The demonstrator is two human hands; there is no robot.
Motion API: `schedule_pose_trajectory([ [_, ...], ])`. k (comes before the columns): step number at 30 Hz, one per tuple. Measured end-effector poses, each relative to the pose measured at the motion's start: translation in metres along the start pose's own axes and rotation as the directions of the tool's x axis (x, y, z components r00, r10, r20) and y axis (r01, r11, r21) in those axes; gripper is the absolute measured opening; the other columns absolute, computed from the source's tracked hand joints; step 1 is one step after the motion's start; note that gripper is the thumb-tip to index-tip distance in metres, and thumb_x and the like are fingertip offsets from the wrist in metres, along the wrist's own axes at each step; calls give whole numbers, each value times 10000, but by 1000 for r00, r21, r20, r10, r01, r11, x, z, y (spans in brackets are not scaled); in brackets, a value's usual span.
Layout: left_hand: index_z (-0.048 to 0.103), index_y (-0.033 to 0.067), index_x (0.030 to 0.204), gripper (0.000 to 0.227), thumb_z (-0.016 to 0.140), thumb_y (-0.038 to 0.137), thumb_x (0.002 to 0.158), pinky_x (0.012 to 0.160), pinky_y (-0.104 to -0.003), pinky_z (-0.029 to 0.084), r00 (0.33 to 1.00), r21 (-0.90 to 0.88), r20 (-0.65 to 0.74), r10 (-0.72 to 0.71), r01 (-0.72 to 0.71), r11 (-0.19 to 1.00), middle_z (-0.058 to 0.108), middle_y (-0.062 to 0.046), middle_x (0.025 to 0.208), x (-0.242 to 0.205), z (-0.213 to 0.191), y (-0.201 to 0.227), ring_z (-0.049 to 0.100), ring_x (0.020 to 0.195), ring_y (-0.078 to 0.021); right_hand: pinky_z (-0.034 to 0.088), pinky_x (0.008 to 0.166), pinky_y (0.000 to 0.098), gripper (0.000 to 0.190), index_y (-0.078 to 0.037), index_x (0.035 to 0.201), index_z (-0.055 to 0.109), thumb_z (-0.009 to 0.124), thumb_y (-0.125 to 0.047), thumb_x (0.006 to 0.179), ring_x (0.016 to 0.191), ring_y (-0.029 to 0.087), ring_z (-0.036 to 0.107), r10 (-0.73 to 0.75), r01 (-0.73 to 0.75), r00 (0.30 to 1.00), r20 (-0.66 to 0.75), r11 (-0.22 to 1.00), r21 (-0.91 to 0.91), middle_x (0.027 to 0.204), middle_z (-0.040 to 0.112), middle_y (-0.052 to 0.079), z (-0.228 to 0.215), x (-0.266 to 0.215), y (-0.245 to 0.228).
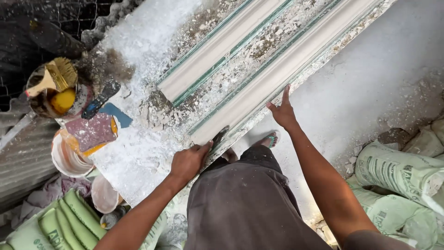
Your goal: Scraping excess material from decorative plaster cornice using a knife.
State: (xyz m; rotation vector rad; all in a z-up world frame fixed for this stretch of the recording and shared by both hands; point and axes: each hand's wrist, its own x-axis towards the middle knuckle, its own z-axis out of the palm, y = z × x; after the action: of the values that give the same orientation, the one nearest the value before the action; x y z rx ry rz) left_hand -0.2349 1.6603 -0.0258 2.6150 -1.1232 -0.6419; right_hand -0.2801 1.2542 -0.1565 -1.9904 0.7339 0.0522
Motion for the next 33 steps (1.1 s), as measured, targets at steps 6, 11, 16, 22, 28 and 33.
schedule_pose_trajectory([
  [6, 536, 307, 1467, 451, 473, 241, 1025, 508, -456, 587, 981, -23, 172, -94, 99, 995, 743, -131, 1010, -39, -36, -3, 724, 591, -293, 445, 1135, 407, 1122, -231, 1632, -159, 688, -349, 906, 1396, 401, 550, 269, -270, 962, 48, 962, 26, 1702, 219, 197, -11, -21, -45],
  [11, 550, 320, 1450, 414, 503, 307, 1039, 521, -464, 579, 991, -24, 102, -88, 91, 996, 748, -139, 968, 4, -13, 14, 713, 620, -310, 348, 1197, 429, 1114, -204, 1633, -153, 728, -323, 961, 1532, 421, 287, 106, -106, 994, -14, 994, -4, 1701, 179, 246, 1, -6, -9],
  [16, 593, 279, 1417, 415, 544, 282, 1005, 525, -482, 565, 999, -41, -32, 30, -32, 999, 757, -131, 938, -1, -17, 3, 708, 621, -340, 321, 1199, 450, 1108, -223, 1626, -154, 719, -329, 953, 1541, 412, 249, 168, -167, 986, 12, 985, -29, 1719, 131, 201, 0, -14, -12],
  [22, 595, 331, 1391, 387, 558, 341, 1006, 547, -502, 565, 986, 42, 141, -93, 88, 995, 747, -125, 865, -8, -19, -5, 717, 647, -343, 363, 1192, 460, 1055, -233, 1645, -131, 671, -386, 977, 1528, 427, 297, 193, -193, 981, -14, 981, -19, 1723, 150, 172, 6, -6, -9],
  [28, 617, 285, 1418, 418, 546, 254, 1007, 525, -492, 561, 999, -20, -22, 27, -27, 999, 745, -149, 879, 37, -17, 17, 710, 616, -340, 375, 1192, 445, 1063, -215, 1669, -110, 678, -373, 974, 1500, 433, 340, 110, -112, 993, -38, 993, -38, 1721, 177, 148, 3, -5, -9],
  [33, 652, 278, 1323, 405, 597, 329, 924, 479, -506, 561, 997, -20, -58, 54, -55, 998, 758, -148, 1014, -19, -25, -13, 709, 564, -372, 344, 1184, 453, 1045, -214, 1620, -96, 725, -377, 993, 1501, 443, 308, 7, -12, 999, -53, 996, -93, 1708, 147, 185, 14, -2, 20],
])
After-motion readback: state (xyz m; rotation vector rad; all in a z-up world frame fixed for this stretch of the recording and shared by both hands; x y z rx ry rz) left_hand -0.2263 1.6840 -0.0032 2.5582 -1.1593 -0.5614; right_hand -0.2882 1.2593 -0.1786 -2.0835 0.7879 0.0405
